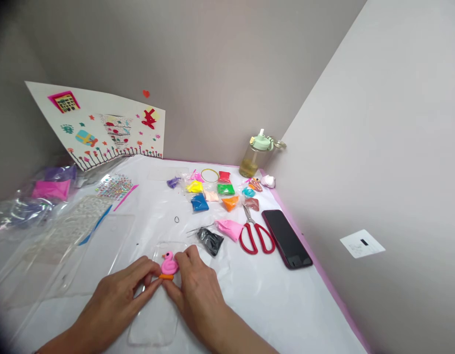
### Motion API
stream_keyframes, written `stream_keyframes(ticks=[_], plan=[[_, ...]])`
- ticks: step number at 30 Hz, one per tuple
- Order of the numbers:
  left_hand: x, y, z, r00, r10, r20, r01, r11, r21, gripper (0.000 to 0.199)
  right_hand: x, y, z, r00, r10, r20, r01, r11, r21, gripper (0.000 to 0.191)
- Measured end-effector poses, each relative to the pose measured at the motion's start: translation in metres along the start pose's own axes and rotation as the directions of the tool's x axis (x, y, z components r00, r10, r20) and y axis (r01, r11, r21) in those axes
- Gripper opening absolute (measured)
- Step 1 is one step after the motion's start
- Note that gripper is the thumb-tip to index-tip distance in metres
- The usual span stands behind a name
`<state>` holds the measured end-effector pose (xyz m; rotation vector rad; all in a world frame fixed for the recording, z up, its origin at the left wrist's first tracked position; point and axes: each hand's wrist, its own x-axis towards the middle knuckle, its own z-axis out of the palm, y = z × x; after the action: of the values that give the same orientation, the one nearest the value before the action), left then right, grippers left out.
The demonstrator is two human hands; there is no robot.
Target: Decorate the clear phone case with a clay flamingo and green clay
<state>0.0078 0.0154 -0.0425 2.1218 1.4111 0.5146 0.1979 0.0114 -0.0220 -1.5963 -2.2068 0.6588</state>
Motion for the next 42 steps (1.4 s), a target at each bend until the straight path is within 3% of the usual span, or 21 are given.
stream_keyframes(ticks=[3, 11, 15, 21, 42], plan=[[0.0, 0.0, 0.001, 1.0, 0.012, -0.006, -0.012, 1.0, -0.001, 0.016, -0.003, 0.003, -0.005, 1.0, -0.003, -0.006, 0.003, 1.0, -0.002, 0.028], [-0.001, -0.001, 0.001, 1.0, 0.021, -0.014, -0.021, 1.0, 0.01, 0.014, -0.009, 0.007, 0.003, 0.992, -0.114, -0.06, 0.102, 0.981, -0.166, 0.01], [-0.001, 0.0, 0.002, 1.0, 0.018, -0.013, -0.017, 1.0, 0.018, 0.015, -0.008, 0.008, 0.01, 0.97, -0.205, -0.132, 0.167, 0.952, -0.255, 0.005], [-0.002, 0.001, 0.001, 1.0, 0.006, -0.005, -0.006, 1.0, 0.02, 0.016, -0.008, 0.007, 0.016, 0.932, -0.299, -0.204, 0.208, 0.904, -0.375, 0.012], [0.002, 0.002, 0.003, 1.0, 0.006, -0.016, -0.005, 0.999, 0.05, 0.02, -0.009, 0.004, 0.024, 0.93, -0.293, -0.224, 0.19, 0.901, -0.39, 0.012]])
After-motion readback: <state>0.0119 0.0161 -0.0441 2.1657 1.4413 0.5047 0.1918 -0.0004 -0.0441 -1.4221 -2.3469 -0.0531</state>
